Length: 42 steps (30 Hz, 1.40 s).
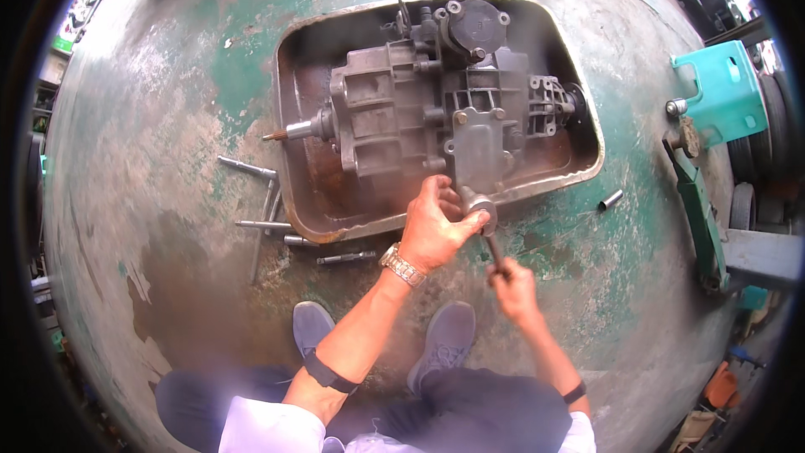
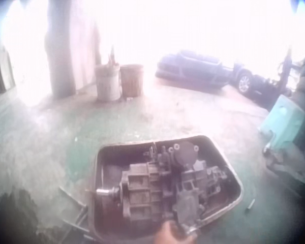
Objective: The person places a metal cover onto a transmission casing, aligns it, and secures it by inserting and tightening bolts with a ratchet. The person works on the transmission placed in a metal tray on the floor.
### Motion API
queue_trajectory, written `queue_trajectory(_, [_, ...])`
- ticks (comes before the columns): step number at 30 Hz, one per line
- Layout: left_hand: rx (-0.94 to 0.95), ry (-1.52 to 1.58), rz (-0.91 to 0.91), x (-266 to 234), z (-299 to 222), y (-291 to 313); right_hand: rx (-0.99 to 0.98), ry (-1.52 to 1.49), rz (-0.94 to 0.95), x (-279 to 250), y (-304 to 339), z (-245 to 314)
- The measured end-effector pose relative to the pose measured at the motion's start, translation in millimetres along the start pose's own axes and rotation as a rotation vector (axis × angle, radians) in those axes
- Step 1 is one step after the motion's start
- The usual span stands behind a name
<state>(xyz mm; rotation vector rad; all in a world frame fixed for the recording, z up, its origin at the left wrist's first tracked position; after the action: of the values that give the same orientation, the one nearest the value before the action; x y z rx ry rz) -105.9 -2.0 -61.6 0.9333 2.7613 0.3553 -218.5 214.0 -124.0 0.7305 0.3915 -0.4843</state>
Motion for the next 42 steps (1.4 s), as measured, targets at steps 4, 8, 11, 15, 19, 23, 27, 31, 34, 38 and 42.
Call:
queue_trajectory(4, [0.015,-0.057,0.097,-3.9,-5.2,-9.7,0.074,-0.58,0.504,119.7,46.4,13.4])
queue_trajectory(8, [-0.081,0.006,0.131,-2.5,3.5,-13.2,0.013,-0.43,0.654,116.7,45.0,33.1])
queue_trajectory(11, [-0.069,0.065,0.12,0.4,7.3,-9.8,0.154,-0.006,0.359,31.8,23.9,12.9])
queue_trajectory(15, [-0.021,0.049,0.07,3.5,11.5,-2.4,-0.395,0.52,-0.357,-119.0,-19.4,109.3])
queue_trajectory(19, [-0.039,0.023,0.048,4.8,15.8,0.0,-0.773,0.887,-0.673,-146.4,-52.8,207.5])
queue_trajectory(23, [-0.043,0.004,0.046,3.1,13.4,1.2,-0.862,0.851,-0.698,-138.0,-68.7,233.9])
queue_trajectory(27, [-0.029,-0.023,0.018,1.5,8.7,0.4,-0.631,0.845,-0.607,-135.3,-72.0,166.2])
queue_trajectory(31, [0.062,-0.1,-0.078,-3.4,-5.2,-1.9,-0.119,0.465,-0.177,-74.5,-38.9,25.7])
queue_trajectory(34, [0.047,-0.029,-0.014,-1.0,-8.3,-4.4,0.058,-0.108,0.303,40.6,23.5,-21.3])
queue_trajectory(38, [-0.059,-0.051,0.082,-1.1,-7.7,-9.9,0.137,-0.468,0.612,142.2,57.8,3.2])
queue_trajectory(42, [-0.036,-0.137,0.074,-8.2,-14.1,-11.2,-0.017,-0.117,0.678,120.2,40.8,17.4])
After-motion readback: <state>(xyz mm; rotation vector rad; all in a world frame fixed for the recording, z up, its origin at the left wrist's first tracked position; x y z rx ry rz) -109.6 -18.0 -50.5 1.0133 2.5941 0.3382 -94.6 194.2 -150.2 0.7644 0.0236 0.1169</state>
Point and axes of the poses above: each hand's wrist, its own y-axis away from the middle knuckle, its own x-axis out of the palm, z = x × y, the point moved 10 cm from there along -y, towards the middle knuckle, and after that the axes turned 1 degree about z, right-handed, at the moved point
